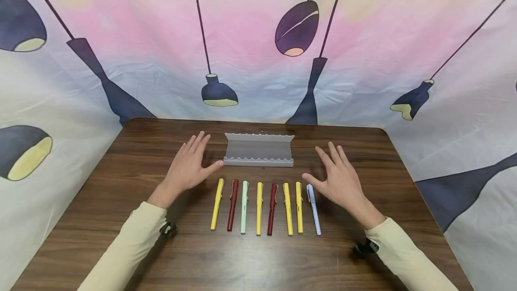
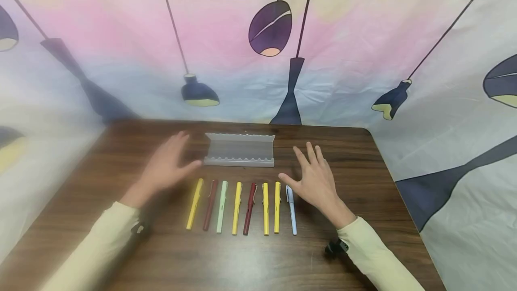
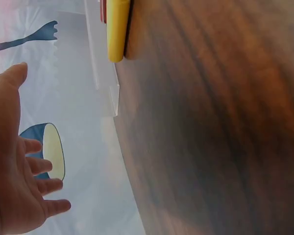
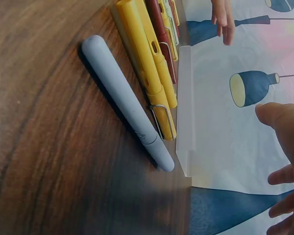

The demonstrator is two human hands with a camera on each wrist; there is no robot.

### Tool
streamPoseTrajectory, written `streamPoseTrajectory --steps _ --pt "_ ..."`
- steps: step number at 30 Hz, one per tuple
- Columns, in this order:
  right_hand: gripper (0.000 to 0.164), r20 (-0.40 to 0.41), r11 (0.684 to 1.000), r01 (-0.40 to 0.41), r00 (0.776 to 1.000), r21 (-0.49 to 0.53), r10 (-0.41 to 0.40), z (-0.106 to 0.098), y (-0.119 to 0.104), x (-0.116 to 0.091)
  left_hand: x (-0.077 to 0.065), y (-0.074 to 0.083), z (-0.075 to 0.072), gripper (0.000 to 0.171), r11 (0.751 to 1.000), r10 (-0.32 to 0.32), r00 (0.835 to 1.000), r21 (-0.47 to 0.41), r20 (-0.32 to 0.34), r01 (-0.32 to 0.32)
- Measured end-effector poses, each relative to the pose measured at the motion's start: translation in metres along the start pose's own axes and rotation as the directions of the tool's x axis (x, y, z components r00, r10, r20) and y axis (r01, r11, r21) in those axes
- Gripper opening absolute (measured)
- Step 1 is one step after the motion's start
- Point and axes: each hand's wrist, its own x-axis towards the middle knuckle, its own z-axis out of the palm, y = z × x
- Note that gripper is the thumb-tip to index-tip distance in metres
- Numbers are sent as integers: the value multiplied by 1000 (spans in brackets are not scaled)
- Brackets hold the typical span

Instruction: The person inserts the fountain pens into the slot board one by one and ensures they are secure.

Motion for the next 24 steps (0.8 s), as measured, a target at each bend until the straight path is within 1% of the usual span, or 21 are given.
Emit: streamPoseTrajectory --steps 5,9,13,16,21,24 --pt "92 -5 1000 -17 1000 25 17 1 2 -7 13 -1 -3 98 995 16 1000 -96 3 -15" --pt "90 -22 999 -24 999 37 25 2 3 -15 22 -3 -6 99 984 27 999 -174 29 -22" --pt "86 -42 999 -21 999 41 22 4 5 -24 31 -5 -8 99 967 56 997 -252 50 -42" --pt "83 -43 999 -24 999 49 26 5 5 -30 38 -8 -6 98 950 77 995 -307 65 -54" --pt "80 -42 998 -22 999 59 25 10 6 -39 49 -15 -1 99 924 90 992 -380 90 -49" --pt "78 -60 998 -14 998 65 18 13 7 -44 54 -20 4 100 914 93 991 -404 98 -46"
